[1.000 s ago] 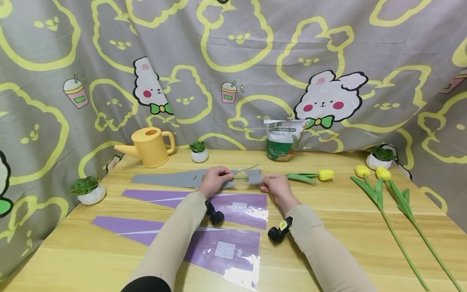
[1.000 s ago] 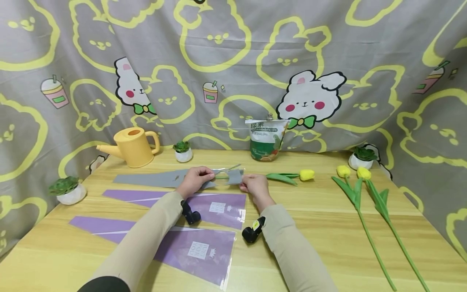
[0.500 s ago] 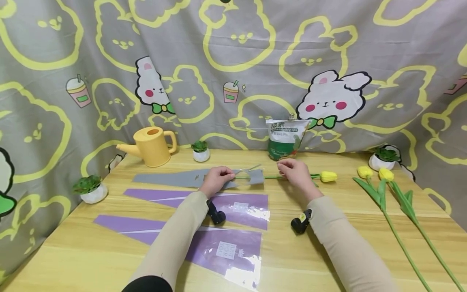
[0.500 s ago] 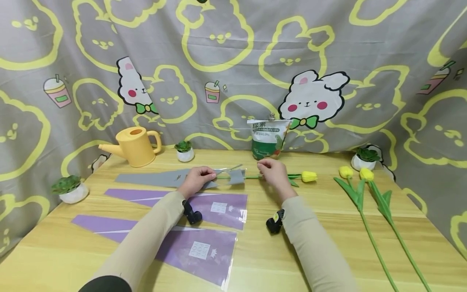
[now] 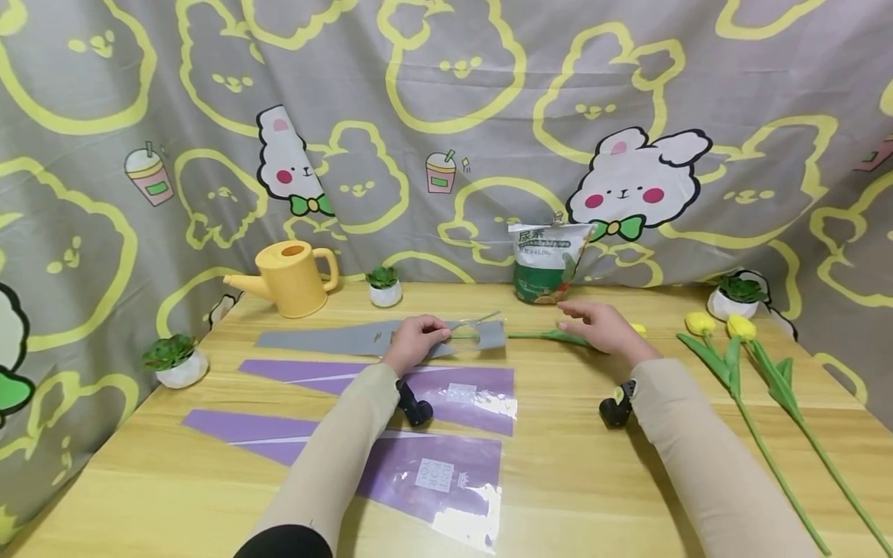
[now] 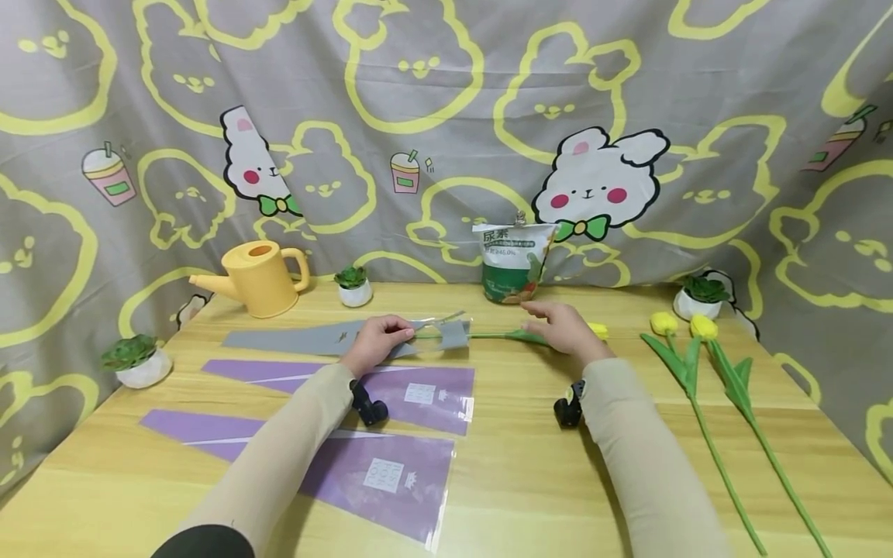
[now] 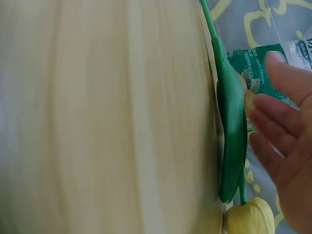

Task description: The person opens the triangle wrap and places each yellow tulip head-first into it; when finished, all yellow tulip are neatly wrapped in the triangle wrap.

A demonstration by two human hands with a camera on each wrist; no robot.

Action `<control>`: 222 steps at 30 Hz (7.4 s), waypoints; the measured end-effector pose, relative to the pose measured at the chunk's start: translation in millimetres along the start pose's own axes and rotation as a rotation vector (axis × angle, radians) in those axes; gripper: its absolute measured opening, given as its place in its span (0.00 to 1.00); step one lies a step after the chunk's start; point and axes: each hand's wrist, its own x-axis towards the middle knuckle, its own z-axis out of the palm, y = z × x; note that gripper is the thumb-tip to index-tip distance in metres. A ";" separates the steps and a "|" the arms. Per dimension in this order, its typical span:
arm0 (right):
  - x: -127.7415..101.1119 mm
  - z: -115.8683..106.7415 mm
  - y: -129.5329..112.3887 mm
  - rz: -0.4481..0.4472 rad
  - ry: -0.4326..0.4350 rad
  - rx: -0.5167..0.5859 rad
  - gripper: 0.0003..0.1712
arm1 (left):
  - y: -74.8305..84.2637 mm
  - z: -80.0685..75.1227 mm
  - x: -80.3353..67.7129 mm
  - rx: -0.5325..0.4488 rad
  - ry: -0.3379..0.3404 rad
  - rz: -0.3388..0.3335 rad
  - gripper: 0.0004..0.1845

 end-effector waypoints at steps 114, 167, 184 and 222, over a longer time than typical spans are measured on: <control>-12.1 8.4 17.3 0.178 -0.021 0.458 0.31 | 24.7 10.3 11.0 0.143 -0.110 -0.035 0.06; 29.9 74.4 -38.2 0.116 -0.015 0.737 0.21 | 22.6 14.8 9.3 0.072 -0.053 0.020 0.06; 24.7 62.0 -33.7 0.137 0.005 0.612 0.23 | 30.4 14.9 10.3 0.114 -0.074 0.014 0.07; -199.0 -74.6 49.9 0.380 0.062 0.187 0.32 | 63.0 -2.9 -31.6 0.279 -0.196 0.381 0.15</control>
